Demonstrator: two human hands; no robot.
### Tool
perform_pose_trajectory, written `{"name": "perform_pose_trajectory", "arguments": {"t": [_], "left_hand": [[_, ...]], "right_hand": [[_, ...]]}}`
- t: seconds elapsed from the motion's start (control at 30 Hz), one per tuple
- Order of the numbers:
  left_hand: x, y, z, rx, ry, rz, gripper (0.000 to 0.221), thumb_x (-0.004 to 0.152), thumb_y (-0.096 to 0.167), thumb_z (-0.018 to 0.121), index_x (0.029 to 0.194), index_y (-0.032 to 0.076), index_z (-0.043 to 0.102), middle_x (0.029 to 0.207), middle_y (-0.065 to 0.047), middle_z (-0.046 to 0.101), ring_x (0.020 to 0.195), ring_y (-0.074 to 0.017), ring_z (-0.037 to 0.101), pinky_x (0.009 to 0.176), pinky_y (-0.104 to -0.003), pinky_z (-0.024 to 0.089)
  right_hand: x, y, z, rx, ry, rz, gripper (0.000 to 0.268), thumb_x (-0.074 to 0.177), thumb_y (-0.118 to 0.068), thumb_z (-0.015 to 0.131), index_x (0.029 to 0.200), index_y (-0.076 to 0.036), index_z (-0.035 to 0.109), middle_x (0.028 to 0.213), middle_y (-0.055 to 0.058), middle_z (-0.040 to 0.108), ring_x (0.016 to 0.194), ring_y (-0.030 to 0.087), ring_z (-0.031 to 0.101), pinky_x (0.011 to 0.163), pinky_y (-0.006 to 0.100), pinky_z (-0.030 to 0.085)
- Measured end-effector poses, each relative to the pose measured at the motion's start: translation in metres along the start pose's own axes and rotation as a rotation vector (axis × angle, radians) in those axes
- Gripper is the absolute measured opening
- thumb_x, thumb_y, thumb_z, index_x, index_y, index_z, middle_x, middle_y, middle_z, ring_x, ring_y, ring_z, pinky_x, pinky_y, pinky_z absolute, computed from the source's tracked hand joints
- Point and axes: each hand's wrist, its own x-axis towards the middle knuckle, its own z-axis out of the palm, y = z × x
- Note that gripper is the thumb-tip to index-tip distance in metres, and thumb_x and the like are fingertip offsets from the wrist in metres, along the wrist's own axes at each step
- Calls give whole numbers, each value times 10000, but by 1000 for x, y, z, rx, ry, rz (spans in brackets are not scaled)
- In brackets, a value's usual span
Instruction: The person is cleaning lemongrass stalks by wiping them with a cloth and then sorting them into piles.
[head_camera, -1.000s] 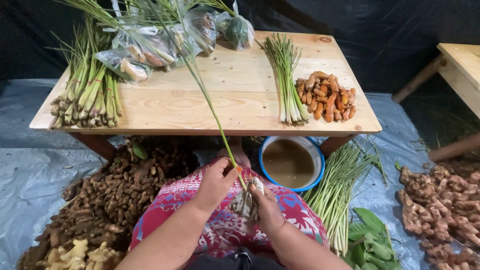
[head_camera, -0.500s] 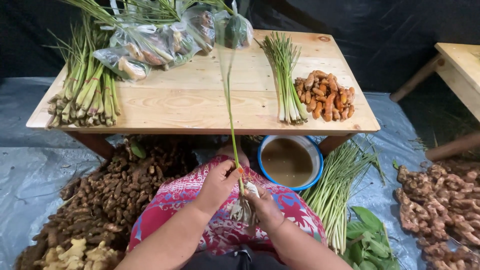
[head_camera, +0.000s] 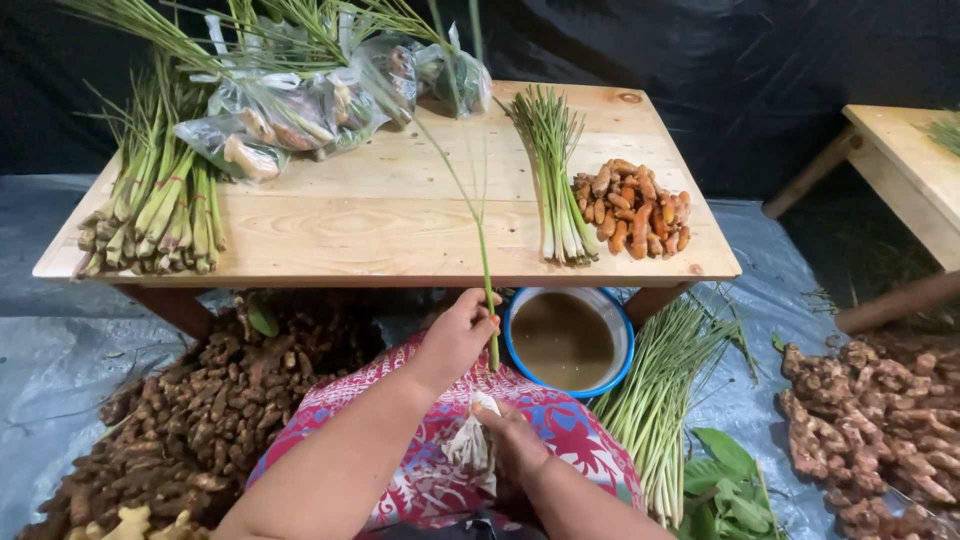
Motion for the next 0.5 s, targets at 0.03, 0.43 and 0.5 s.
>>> {"name": "perform_pose_trajectory", "arguments": {"t": [0.03, 0.43, 0.5], "left_hand": [[7, 7, 4, -15, -15, -11, 274, 955, 13, 584, 1222, 67, 604, 929, -80, 649, 768, -156, 607, 667, -284, 502], [129, 50, 52, 81, -115, -45, 485, 960, 57, 543, 1444, 57, 512, 939, -120, 645, 653, -176, 560, 588, -295, 512], [146, 53, 60, 109, -108, -88, 504, 962, 57, 544, 1463, 57, 490, 961, -130, 640, 626, -177, 555, 566, -301, 509]], "right_hand": [[1, -5, 3, -85, 99, 36, 197, 965, -136, 632, 1119, -14, 621, 926, 159, 659, 810, 268, 626, 760, 397, 495], [25, 0, -28, -53, 37, 21, 175, 996, -137, 592, 1090, 10, 590, 901, 162, 649, 746, 233, 615, 673, 351, 503], [24, -5, -25, -50, 48, 44, 193, 1007, -145, 593, 1125, 9, 582, 917, 166, 655, 756, 243, 632, 675, 359, 522]]}}
